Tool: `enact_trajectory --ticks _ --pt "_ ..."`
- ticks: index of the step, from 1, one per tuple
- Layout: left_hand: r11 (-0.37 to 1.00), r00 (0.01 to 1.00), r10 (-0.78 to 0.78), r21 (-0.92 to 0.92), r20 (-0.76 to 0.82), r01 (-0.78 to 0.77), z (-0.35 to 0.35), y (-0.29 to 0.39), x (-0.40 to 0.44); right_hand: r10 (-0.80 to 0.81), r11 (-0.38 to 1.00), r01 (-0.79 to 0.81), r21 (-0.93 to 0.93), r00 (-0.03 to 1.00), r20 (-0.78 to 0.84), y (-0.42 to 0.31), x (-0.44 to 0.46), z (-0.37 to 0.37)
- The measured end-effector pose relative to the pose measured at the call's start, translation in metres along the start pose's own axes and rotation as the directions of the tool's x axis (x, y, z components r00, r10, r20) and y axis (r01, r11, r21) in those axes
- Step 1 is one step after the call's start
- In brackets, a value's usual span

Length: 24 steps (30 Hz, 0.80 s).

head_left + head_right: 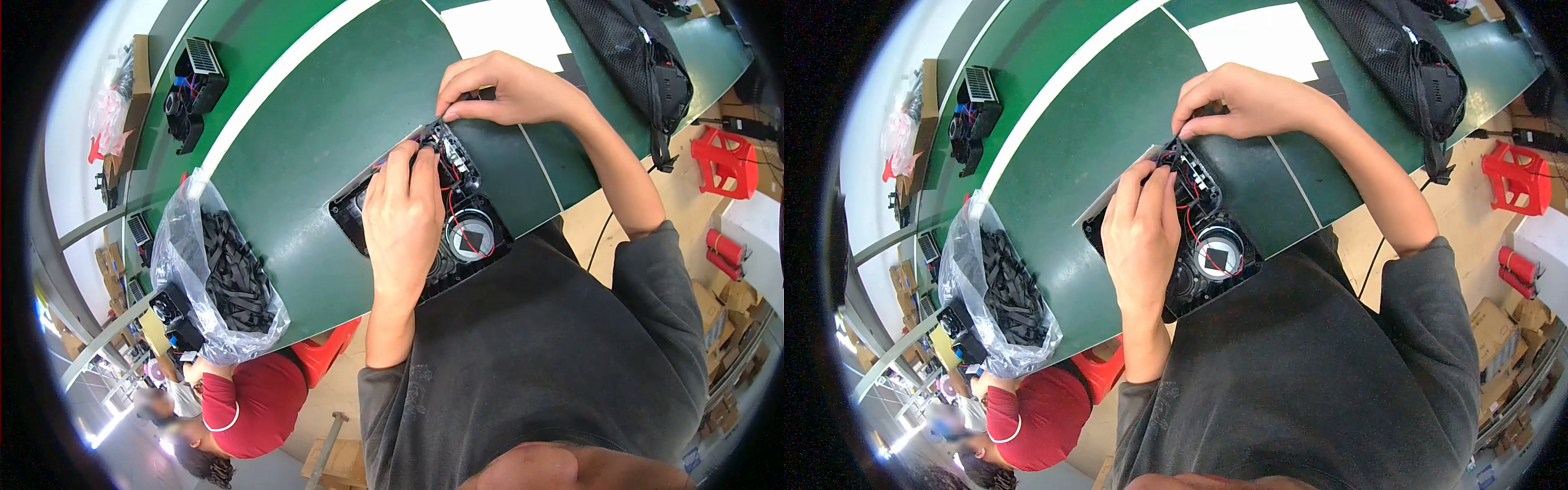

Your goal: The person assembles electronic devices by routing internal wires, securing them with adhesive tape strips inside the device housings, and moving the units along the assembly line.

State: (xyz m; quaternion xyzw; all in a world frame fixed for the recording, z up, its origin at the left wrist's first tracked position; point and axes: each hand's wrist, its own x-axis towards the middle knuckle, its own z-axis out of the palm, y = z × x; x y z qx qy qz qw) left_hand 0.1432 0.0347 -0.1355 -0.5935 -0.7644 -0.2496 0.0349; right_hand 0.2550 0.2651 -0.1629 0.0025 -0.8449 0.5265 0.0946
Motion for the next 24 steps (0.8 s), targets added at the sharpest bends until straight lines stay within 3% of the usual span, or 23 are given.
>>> enact_trajectory --ticks 24 --pt "0.996 0.997 -0.057 -0.066 -0.045 0.054 0.005 -0.002 0.001 -0.022 0.997 0.022 0.068 1.0 0.001 0.014 -0.005 0.007"
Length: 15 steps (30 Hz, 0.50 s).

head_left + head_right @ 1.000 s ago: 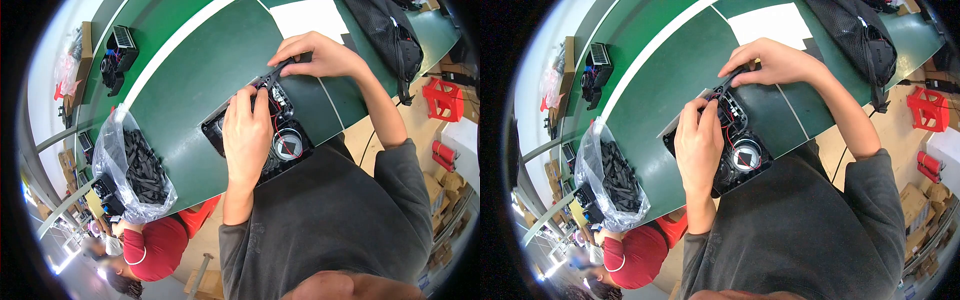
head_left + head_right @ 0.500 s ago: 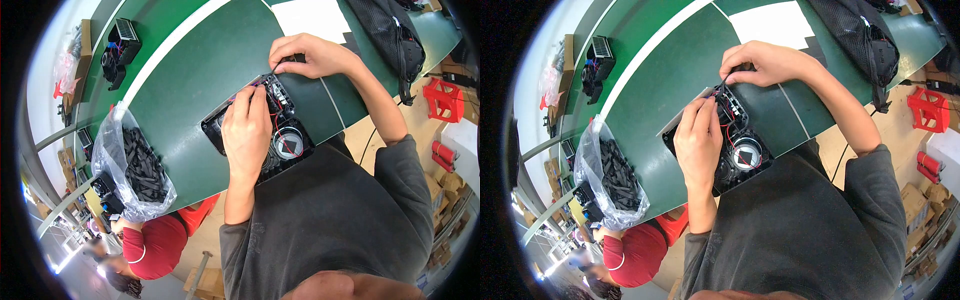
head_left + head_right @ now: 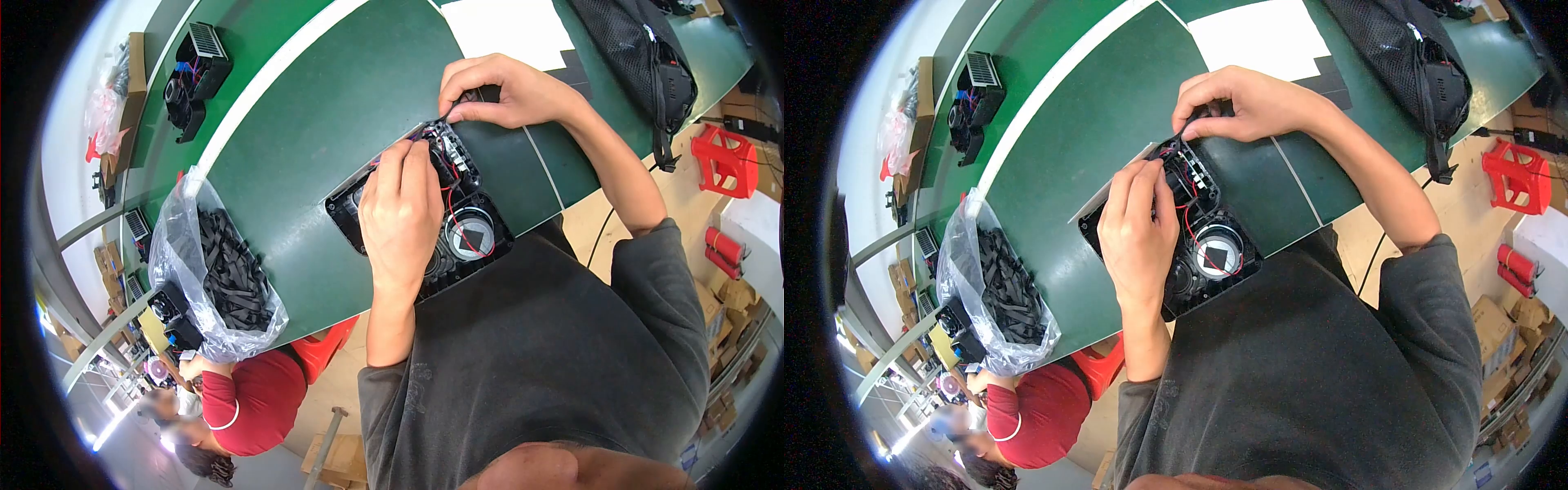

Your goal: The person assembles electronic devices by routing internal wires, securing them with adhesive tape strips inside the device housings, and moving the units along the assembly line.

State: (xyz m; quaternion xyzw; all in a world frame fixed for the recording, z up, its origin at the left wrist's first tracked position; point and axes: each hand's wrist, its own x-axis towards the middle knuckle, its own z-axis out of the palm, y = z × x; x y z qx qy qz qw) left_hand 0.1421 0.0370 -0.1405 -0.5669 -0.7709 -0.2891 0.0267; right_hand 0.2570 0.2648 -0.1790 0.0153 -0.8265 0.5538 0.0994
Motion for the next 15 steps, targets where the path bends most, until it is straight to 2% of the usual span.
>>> enact_trajectory --ticks 7,10,15 --pt "1.0 1.0 -0.004 -0.025 -0.021 0.003 0.0028 -0.0016 -0.001 0.006 1.0 -0.005 0.011 0.999 -0.033 -0.0017 0.0022 0.005" --pt "1.0 1.0 0.001 -0.024 -0.013 -0.001 0.0025 -0.0017 -0.0008 -0.065 0.998 0.064 -0.014 0.996 -0.055 0.0019 0.0003 0.0043" --pt "1.0 1.0 -0.013 0.003 0.006 0.013 0.0014 -0.0007 -0.002 -0.045 0.998 0.043 -0.044 0.998 -0.035 0.0039 -0.0005 0.0037"
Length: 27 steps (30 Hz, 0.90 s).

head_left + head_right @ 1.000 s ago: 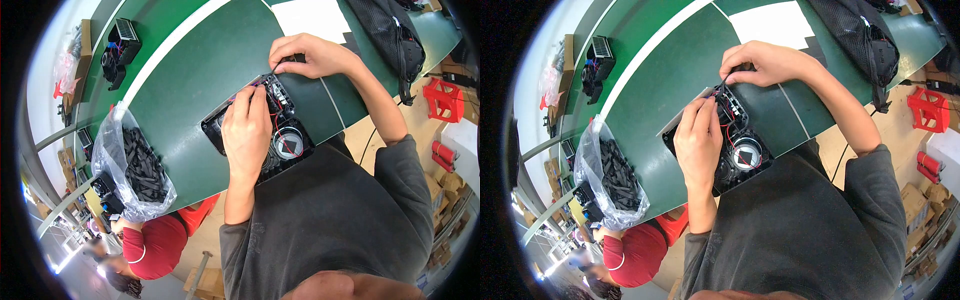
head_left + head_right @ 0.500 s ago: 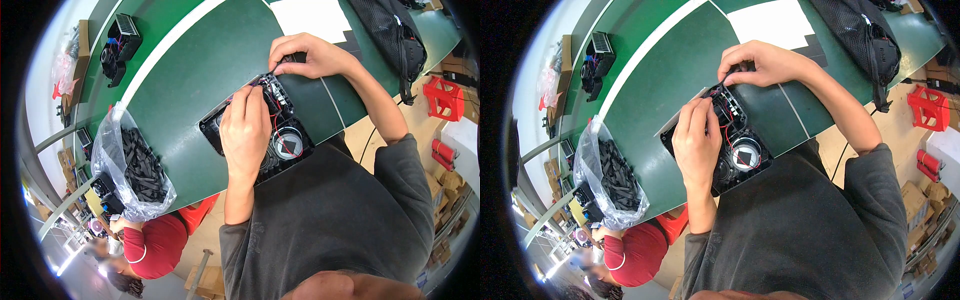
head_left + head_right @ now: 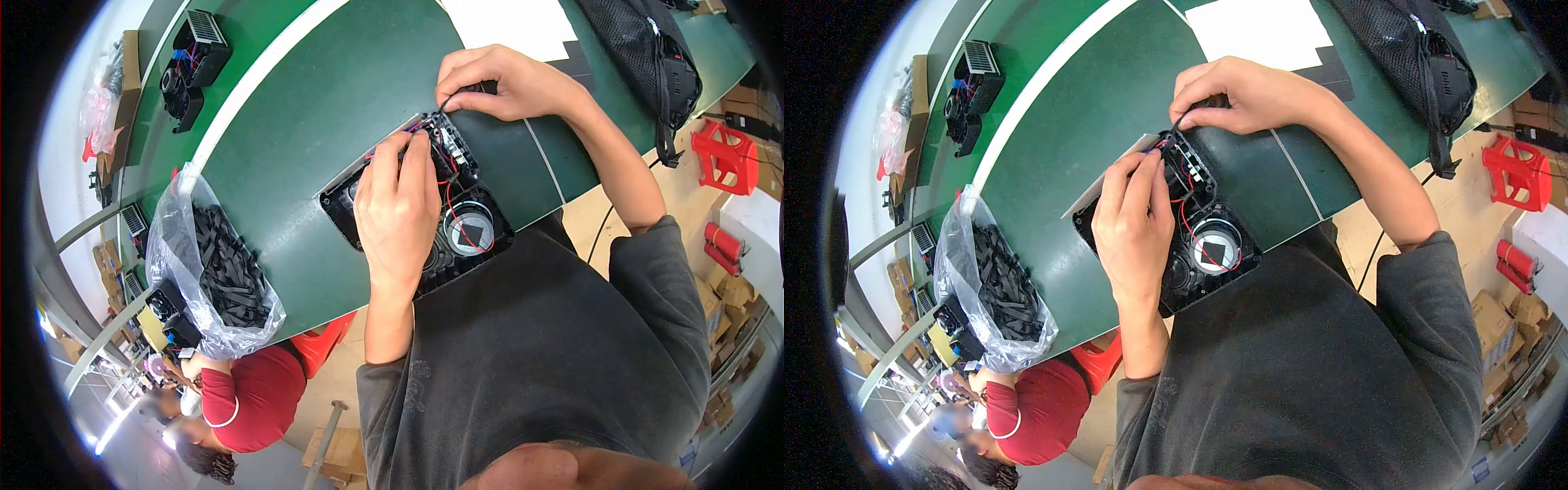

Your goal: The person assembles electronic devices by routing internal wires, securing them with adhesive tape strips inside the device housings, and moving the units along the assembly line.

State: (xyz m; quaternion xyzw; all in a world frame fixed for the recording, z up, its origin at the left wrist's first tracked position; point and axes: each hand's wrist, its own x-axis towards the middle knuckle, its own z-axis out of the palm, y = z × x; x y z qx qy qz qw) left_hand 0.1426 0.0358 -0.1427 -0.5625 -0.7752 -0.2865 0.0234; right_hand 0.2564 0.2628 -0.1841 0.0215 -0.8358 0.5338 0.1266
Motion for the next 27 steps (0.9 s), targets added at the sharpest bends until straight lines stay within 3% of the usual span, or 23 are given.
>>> enact_trajectory --ticks 4,9,15,18,21,22,27 --pt "0.999 0.999 0.034 0.03 0.01 -0.034 0.003 -0.003 -0.001 0.152 0.983 -0.147 -0.105 0.988 0.041 -0.016 0.0 -0.009" --pt "0.989 0.982 0.054 0.128 0.179 -0.078 -0.005 -0.003 -0.001 0.098 0.931 -0.089 -0.354 0.995 0.009 -0.017 -0.008 -0.031" --pt "0.995 0.973 0.059 0.06 0.222 -0.074 -0.009 -0.002 0.0 0.137 0.828 -0.097 -0.553 0.99 0.032 -0.022 -0.009 -0.032" --pt "0.988 0.981 0.133 -0.099 0.143 -0.12 -0.019 -0.012 0.0 -0.073 0.775 -0.041 -0.631 0.985 -0.153 -0.038 -0.015 -0.016" --pt "0.973 0.991 0.115 -0.21 0.067 -0.099 -0.028 -0.028 -0.01 -0.17 0.824 0.06 -0.563 0.975 -0.145 -0.067 -0.014 -0.004" --pt "0.978 0.992 0.116 -0.179 0.041 -0.107 -0.03 -0.03 -0.012 -0.183 0.862 0.092 -0.498 0.973 -0.138 -0.073 -0.015 0.006" --pt "0.979 0.986 0.147 0.127 0.081 -0.156 -0.037 -0.024 -0.007 -0.143 0.789 0.031 -0.614 0.981 -0.134 -0.083 -0.017 0.036"
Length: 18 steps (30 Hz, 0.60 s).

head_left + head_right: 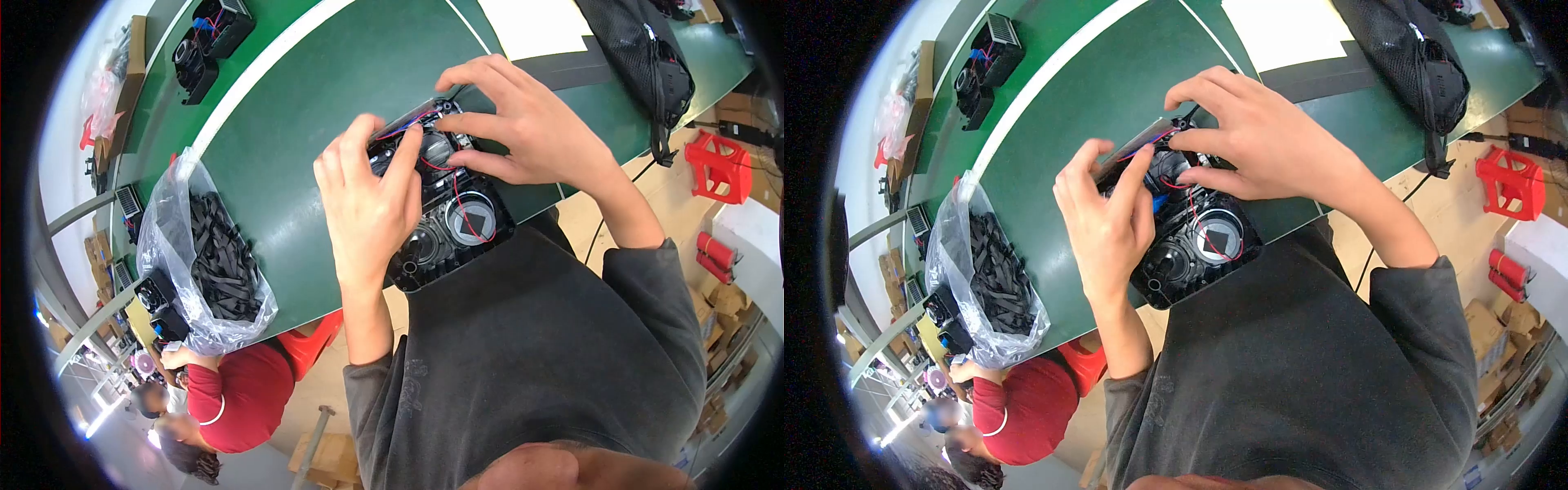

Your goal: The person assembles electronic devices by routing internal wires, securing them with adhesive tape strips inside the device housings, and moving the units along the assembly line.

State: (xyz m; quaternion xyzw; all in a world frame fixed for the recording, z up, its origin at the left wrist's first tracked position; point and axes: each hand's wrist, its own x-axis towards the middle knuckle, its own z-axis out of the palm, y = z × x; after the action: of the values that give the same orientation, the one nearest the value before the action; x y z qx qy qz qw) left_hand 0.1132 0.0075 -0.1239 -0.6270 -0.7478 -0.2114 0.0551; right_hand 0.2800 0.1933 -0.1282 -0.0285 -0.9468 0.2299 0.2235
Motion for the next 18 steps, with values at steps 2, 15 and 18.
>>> enact_trajectory --ticks 2,15,18 --pt "0.993 1.0 0.012 0.113 0.022 -0.014 0.002 0.001 0.003 0.008 1.0 -0.009 -0.026 1.0 -0.015 -0.003 -0.001 0.005" --pt "0.996 0.941 -0.082 -0.004 0.329 0.088 -0.011 -0.007 0.023 -0.018 0.993 0.026 -0.117 0.997 0.069 0.0 0.004 0.013" --pt "0.996 0.956 0.057 0.047 0.287 -0.073 -0.014 -0.012 0.037 -0.115 0.988 0.124 -0.094 0.989 0.089 0.013 0.009 0.012"
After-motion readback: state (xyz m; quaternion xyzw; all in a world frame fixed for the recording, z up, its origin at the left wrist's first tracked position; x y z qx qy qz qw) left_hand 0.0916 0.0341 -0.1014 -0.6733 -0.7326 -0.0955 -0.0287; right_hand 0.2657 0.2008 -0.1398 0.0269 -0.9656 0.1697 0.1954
